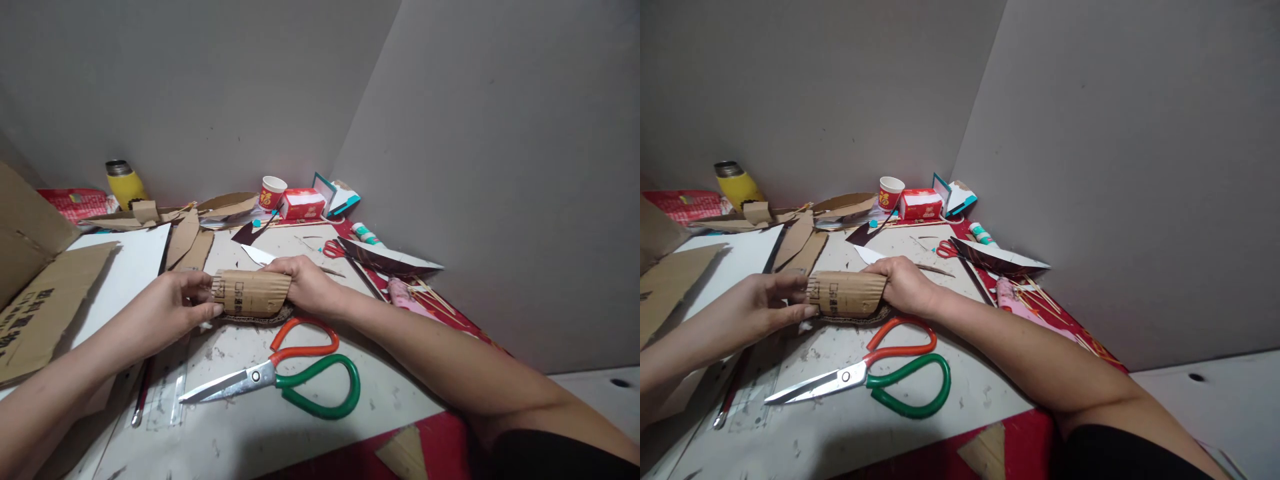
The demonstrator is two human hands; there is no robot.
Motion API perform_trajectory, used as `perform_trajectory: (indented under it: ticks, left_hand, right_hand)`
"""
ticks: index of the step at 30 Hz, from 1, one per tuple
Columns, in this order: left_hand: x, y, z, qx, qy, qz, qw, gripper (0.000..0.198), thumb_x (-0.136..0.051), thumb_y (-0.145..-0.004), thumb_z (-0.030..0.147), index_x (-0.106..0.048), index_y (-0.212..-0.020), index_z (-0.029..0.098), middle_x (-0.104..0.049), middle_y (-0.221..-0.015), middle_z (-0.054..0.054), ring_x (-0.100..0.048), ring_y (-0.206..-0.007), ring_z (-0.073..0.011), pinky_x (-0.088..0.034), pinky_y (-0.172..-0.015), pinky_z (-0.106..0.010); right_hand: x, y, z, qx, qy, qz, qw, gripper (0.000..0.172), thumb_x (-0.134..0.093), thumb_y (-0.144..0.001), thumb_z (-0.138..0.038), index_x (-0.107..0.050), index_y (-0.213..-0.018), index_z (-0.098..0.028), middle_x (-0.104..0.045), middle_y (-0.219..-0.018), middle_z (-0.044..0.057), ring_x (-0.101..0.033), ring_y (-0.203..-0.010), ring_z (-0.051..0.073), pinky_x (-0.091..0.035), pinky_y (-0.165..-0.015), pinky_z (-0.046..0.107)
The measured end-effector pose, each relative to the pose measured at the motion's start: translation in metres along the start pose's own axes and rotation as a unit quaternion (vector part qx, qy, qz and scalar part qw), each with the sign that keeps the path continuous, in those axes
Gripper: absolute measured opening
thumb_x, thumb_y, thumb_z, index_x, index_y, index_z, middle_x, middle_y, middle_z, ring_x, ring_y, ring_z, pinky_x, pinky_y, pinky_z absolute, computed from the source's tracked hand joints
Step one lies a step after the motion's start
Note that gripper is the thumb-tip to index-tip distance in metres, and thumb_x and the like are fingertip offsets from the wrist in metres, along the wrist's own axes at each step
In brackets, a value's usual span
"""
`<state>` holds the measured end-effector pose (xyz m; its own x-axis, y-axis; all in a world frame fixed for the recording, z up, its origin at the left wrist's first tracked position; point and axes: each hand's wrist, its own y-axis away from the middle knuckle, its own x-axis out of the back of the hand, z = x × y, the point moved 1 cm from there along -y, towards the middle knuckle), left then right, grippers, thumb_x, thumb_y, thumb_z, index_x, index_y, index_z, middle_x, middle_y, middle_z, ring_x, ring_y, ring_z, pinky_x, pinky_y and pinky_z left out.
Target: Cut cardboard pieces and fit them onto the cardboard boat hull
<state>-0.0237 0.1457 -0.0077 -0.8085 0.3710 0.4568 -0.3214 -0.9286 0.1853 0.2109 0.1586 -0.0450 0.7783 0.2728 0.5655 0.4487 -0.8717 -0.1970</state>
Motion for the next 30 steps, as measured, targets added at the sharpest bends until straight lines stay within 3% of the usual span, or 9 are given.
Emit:
perform_trajectory:
  ticks: [2,6,8,10,12,16,21,30]
  left_hand:
    - [0.003,0.003,0.0,-0.004,-0.054,0.002,0.999,0.044,-0.075,-0.069,0.037,-0.064,-0.106,0.017,-0.07,-0.086,-0.004,-0.057,-0.052,-0.0123,-0.046,-0.048,-0.024]
    - [-0.002,0.016,-0.002,0.009,-0.098,0.023,0.995,0.04,-0.07,-0.073,0.04,-0.063,-0.105,0.016,-0.056,-0.054,0.005,-0.052,-0.044,-0.0115,-0.039,-0.042,-0.021]
    - [-0.012,0.023,-0.007,0.074,-0.043,-0.023,0.996,0.05,-0.067,-0.076,0.039,-0.055,-0.119,0.016,-0.054,-0.048,0.006,-0.05,-0.037,-0.0118,-0.035,-0.036,-0.021]
    - [-0.023,0.028,-0.012,0.128,0.06,-0.072,0.987,0.067,-0.065,-0.079,0.035,-0.036,-0.136,0.017,-0.064,-0.056,0.002,-0.057,-0.039,-0.0147,-0.04,-0.036,-0.022]
    - [-0.032,0.029,-0.017,0.139,0.14,-0.09,0.976,0.075,-0.065,-0.079,0.032,-0.026,-0.141,0.018,-0.07,-0.067,-0.003,-0.062,-0.045,-0.0161,-0.045,-0.039,-0.022]
    - [-0.038,0.024,-0.023,0.134,0.207,-0.086,0.965,0.057,-0.067,-0.078,0.03,-0.043,-0.127,0.016,-0.071,-0.071,-0.005,-0.063,-0.045,-0.0137,-0.045,-0.039,-0.02]
    - [-0.041,0.02,-0.027,0.101,0.197,-0.084,0.971,0.026,-0.065,-0.08,0.031,-0.054,-0.098,0.015,-0.07,-0.072,-0.003,-0.064,-0.047,-0.0108,-0.047,-0.041,-0.018]
    - [-0.043,0.023,-0.023,0.094,0.177,-0.054,0.978,0.023,-0.066,-0.079,0.033,-0.055,-0.089,0.014,-0.07,-0.069,-0.002,-0.062,-0.047,-0.0095,-0.047,-0.044,-0.019]
  right_hand:
    - [0.001,-0.001,-0.001,-0.003,0.014,0.0,1.0,0.039,-0.049,-0.069,0.003,-0.074,-0.093,-0.015,-0.072,-0.09,0.003,-0.066,-0.084,0.017,-0.049,-0.076,0.026]
    - [0.003,-0.002,-0.004,0.004,0.056,-0.002,0.998,0.042,-0.049,-0.068,0.006,-0.074,-0.094,-0.014,-0.072,-0.09,0.005,-0.066,-0.084,0.018,-0.05,-0.076,0.026]
    - [0.004,-0.002,-0.005,0.007,0.066,-0.007,0.998,0.04,-0.05,-0.068,0.007,-0.074,-0.092,-0.014,-0.071,-0.091,0.006,-0.066,-0.084,0.018,-0.049,-0.077,0.027]
    - [0.004,-0.003,-0.006,0.003,0.07,-0.011,0.997,0.04,-0.05,-0.067,0.007,-0.074,-0.091,-0.014,-0.071,-0.09,0.006,-0.065,-0.084,0.017,-0.049,-0.076,0.026]
    - [0.004,-0.003,-0.007,-0.001,0.072,-0.016,0.997,0.041,-0.049,-0.066,0.008,-0.074,-0.09,-0.014,-0.07,-0.089,0.005,-0.065,-0.083,0.017,-0.049,-0.075,0.025]
    - [0.005,-0.002,-0.008,0.01,0.081,-0.025,0.996,0.041,-0.047,-0.066,0.009,-0.073,-0.09,-0.012,-0.068,-0.086,0.005,-0.063,-0.081,0.016,-0.048,-0.074,0.025]
    - [0.005,-0.002,-0.009,0.012,0.062,-0.037,0.997,0.035,-0.049,-0.071,0.006,-0.073,-0.089,-0.013,-0.067,-0.085,0.005,-0.062,-0.079,0.015,-0.047,-0.072,0.024]
    - [0.005,-0.001,-0.012,-0.048,0.074,-0.06,0.994,0.032,-0.048,-0.07,0.005,-0.07,-0.084,-0.013,-0.07,-0.081,0.004,-0.062,-0.076,0.015,-0.046,-0.065,0.022]
